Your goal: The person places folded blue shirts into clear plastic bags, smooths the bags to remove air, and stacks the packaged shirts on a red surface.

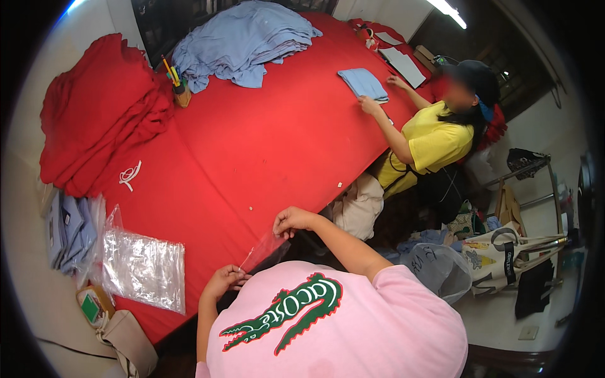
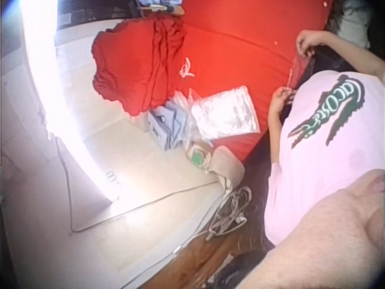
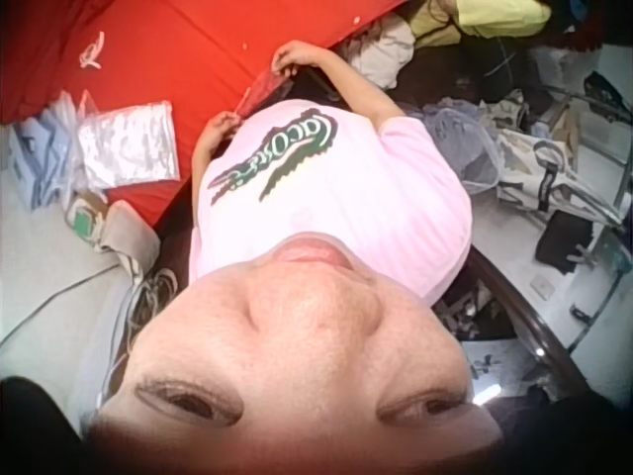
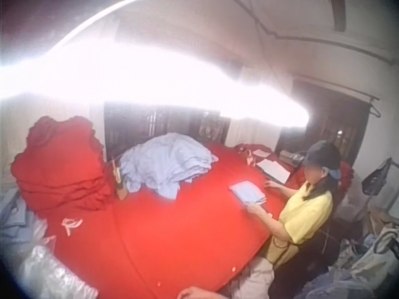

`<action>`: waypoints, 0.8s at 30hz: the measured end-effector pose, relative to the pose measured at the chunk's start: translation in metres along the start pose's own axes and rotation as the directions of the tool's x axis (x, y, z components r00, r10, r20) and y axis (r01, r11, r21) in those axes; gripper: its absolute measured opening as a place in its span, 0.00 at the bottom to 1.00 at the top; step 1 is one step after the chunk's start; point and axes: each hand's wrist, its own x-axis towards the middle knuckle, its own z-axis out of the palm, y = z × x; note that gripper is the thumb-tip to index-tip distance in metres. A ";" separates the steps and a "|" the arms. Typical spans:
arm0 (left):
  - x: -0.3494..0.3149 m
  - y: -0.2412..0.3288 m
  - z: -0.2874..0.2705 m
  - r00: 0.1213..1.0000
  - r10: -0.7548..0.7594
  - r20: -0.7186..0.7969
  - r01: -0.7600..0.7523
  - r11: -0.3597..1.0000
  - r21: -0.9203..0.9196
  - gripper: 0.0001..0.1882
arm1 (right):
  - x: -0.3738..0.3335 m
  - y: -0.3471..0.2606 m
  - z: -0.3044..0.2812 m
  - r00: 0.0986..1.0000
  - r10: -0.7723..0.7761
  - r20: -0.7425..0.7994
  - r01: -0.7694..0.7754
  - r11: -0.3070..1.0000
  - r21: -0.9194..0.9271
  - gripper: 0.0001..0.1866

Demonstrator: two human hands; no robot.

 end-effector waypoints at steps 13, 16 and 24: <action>-0.002 0.007 0.002 0.999 -0.025 0.031 0.026 1.000 -0.009 0.05 | 0.003 0.004 -0.002 1.000 0.013 0.004 -0.013 1.000 0.012 0.05; -0.003 0.007 0.002 0.999 -0.029 0.017 0.029 1.000 -0.010 0.05 | 0.003 0.003 -0.002 1.000 0.012 -0.001 -0.012 1.000 0.005 0.06; -0.003 0.004 0.001 1.000 -0.007 0.019 0.008 0.999 -0.035 0.05 | 0.003 0.001 -0.001 1.000 0.010 -0.002 -0.010 1.000 0.003 0.05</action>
